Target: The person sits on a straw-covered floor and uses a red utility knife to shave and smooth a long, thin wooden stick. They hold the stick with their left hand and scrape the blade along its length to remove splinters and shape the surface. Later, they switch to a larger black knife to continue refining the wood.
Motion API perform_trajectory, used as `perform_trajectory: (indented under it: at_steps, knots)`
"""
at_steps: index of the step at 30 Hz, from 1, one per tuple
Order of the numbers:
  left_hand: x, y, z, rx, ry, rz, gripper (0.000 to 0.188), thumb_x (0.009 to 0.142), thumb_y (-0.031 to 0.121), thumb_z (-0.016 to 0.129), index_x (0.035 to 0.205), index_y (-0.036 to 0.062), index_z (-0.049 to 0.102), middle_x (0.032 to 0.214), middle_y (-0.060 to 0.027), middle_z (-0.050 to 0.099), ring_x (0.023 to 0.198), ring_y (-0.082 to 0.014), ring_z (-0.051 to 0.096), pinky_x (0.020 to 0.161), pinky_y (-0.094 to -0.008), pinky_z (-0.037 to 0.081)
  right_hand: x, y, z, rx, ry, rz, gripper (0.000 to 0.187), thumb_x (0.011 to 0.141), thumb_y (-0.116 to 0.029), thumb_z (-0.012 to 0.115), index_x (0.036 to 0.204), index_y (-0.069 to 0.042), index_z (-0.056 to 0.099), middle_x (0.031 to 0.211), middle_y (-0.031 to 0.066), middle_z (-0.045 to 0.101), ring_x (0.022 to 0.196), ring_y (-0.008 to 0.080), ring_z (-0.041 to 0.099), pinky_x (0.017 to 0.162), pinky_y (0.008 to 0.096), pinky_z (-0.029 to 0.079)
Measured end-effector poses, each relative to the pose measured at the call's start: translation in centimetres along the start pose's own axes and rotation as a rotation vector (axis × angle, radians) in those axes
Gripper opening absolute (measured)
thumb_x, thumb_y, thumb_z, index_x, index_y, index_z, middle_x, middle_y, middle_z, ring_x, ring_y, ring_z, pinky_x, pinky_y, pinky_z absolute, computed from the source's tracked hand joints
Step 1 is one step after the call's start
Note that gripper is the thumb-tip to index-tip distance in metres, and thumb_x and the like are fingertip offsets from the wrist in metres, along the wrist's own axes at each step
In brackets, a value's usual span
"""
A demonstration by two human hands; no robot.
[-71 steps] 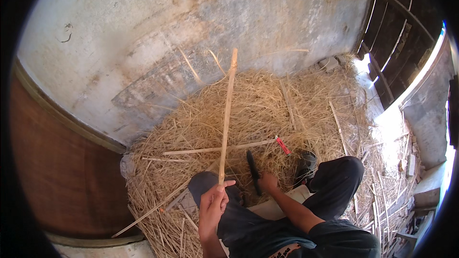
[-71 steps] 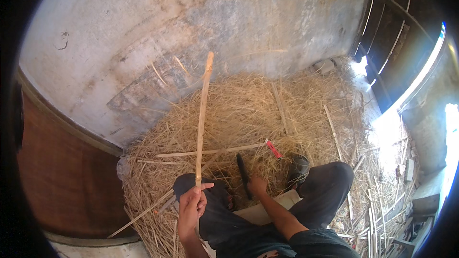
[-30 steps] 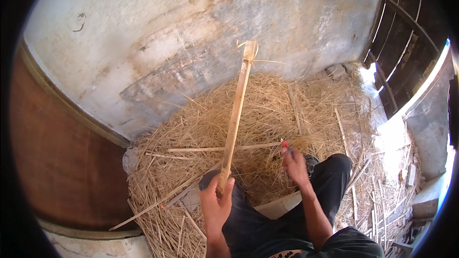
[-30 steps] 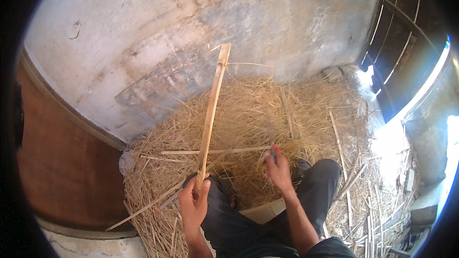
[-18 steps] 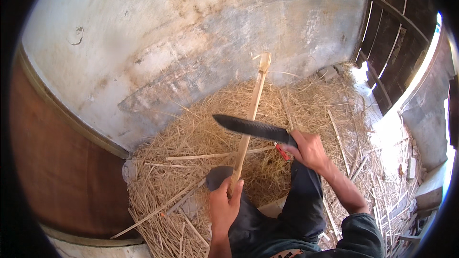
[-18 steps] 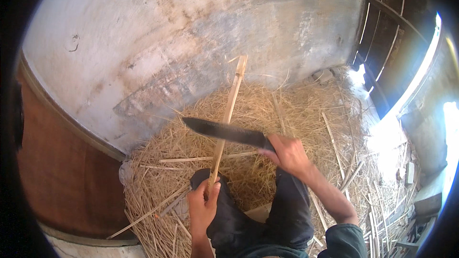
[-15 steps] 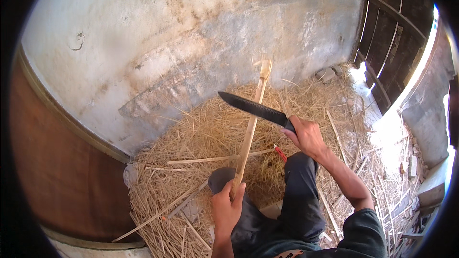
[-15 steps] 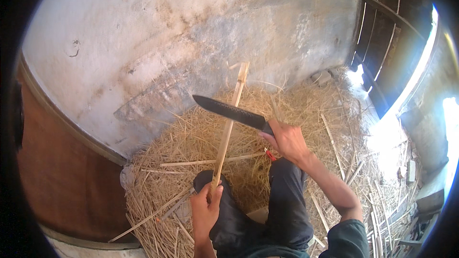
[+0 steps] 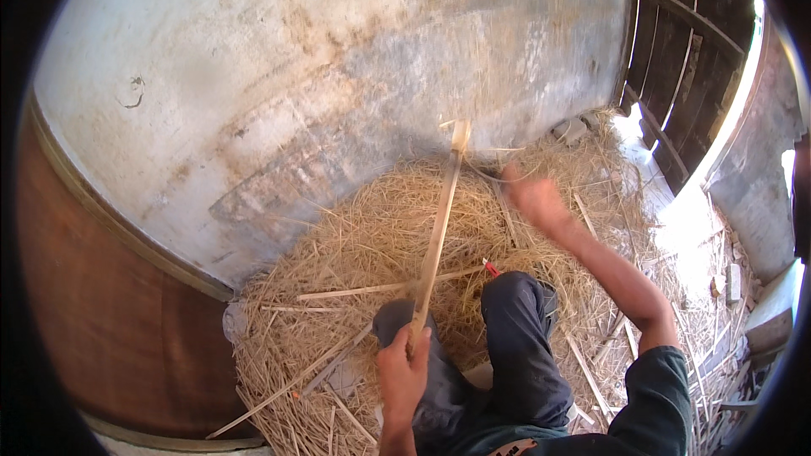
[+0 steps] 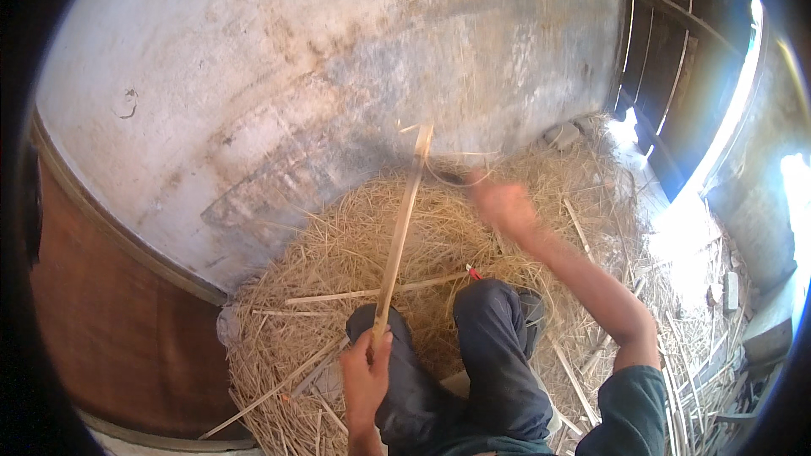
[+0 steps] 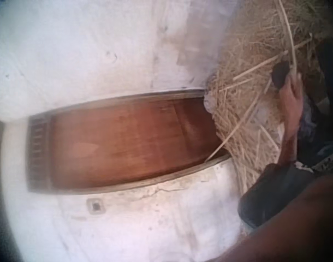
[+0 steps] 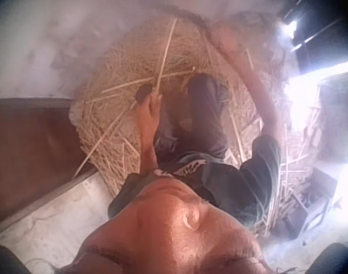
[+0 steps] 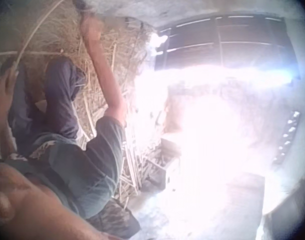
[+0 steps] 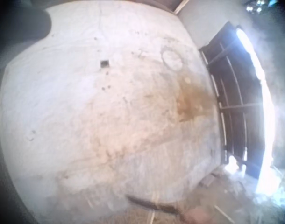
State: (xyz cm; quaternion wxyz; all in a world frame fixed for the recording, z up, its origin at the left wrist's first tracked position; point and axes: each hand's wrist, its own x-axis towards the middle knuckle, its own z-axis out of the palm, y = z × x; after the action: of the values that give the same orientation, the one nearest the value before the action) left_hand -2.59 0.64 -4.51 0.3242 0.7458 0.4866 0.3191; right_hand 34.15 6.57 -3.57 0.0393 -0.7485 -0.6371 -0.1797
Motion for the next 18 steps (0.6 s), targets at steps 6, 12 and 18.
perform_trajectory:
  at_steps: [6, 12, 18]
  knots:
    - [-0.2, -0.5, -0.5, -0.036, -0.064, -0.083, 0.030, 0.101, 0.024, 0.069, 0.117, -0.0010, 0.074, 0.063, -0.0057, 0.056, 0.058, -0.0083, 0.046, 0.053, -0.0307, 0.038, -1.0, -1.5, -1.1, 0.354, 0.001, 0.173, 0.030, 0.102, -0.026, 0.063, 0.114, 0.000, 0.054, 0.062, 0.0140, 0.062, 0.054, 0.0281, 0.065, 0.046, 0.0401, 0.050]
    - [-0.1, -0.9, 0.4, -0.062, -0.034, -0.043, 0.031, 0.101, 0.024, 0.071, 0.117, -0.0019, 0.074, 0.063, -0.0057, 0.056, 0.057, -0.0086, 0.046, 0.052, -0.0315, 0.038, -3.2, -0.7, -0.4, 0.602, 0.201, -0.116, 0.041, 0.108, -0.040, 0.052, 0.116, 0.000, 0.052, 0.072, 0.0209, 0.064, 0.063, 0.0436, 0.065, 0.058, 0.0509, 0.052]
    - [0.2, 0.1, 0.1, -0.041, -0.057, -0.066, 0.033, 0.101, 0.027, 0.071, 0.115, -0.0016, 0.074, 0.061, -0.0081, 0.056, 0.055, -0.0102, 0.048, 0.052, -0.0321, 0.039, -3.8, -0.7, -0.4, 0.553, -0.020, 0.017, 0.047, 0.107, -0.049, 0.051, 0.104, -0.002, 0.056, 0.068, 0.0187, 0.062, 0.059, 0.0389, 0.064, 0.055, 0.0491, 0.051]
